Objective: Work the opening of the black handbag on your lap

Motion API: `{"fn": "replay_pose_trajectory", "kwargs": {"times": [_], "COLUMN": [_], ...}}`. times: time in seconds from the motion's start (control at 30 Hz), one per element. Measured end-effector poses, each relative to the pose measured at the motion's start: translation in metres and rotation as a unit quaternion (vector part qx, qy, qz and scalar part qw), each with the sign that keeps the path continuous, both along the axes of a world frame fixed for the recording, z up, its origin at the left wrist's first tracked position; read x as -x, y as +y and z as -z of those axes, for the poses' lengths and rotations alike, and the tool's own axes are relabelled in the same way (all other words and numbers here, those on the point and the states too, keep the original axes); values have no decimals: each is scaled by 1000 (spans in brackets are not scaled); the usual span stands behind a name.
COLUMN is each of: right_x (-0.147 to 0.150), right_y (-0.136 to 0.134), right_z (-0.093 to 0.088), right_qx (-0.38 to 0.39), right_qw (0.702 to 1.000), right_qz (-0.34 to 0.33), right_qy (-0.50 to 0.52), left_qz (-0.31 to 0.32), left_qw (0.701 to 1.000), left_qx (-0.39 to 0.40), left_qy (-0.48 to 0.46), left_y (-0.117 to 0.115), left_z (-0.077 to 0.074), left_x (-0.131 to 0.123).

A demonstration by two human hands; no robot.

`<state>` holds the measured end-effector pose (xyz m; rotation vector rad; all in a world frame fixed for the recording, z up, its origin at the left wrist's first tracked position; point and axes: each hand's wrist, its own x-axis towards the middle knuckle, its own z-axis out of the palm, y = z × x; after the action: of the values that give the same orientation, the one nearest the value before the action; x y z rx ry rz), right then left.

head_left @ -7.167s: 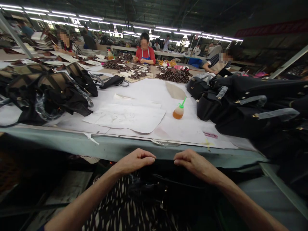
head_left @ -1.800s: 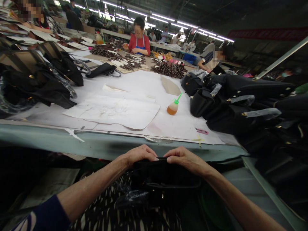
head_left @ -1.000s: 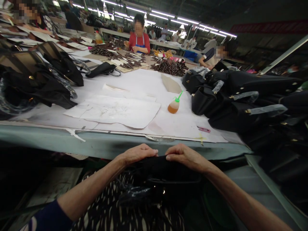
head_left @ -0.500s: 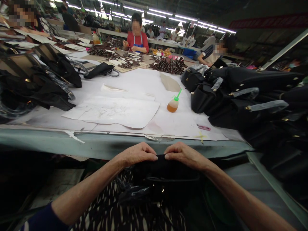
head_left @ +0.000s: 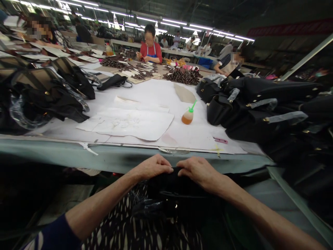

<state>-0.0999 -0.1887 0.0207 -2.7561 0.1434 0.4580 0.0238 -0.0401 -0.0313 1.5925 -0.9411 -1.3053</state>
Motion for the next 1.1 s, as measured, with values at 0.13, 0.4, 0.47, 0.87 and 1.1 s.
{"fn": "replay_pose_trajectory", "kwargs": {"times": [0.13, 0.4, 0.47, 0.87, 1.1], "right_x": [2, 1, 0, -5, -6], "right_y": [17, 18, 16, 12, 14], "right_z": [-5, -5, -4, 2, 2], "right_qx": [27, -89, -97, -97, -79], "right_qw": [1000, 995, 995, 995, 997], "right_qz": [5, 32, 37, 27, 22], "right_qy": [9, -5, -9, -10, -8], "left_qz": [1, 4, -38, -94, -132], "left_qw": [1000, 999, 994, 995, 985], "left_qx": [10, 6, 26, -15, -65], "left_qy": [-1, 32, 95, -17, 90], "left_y": [2, 18, 25, 46, 37], "left_z": [-2, 0, 3, -9, -5], "left_x": [7, 1, -5, 9, 11]}}
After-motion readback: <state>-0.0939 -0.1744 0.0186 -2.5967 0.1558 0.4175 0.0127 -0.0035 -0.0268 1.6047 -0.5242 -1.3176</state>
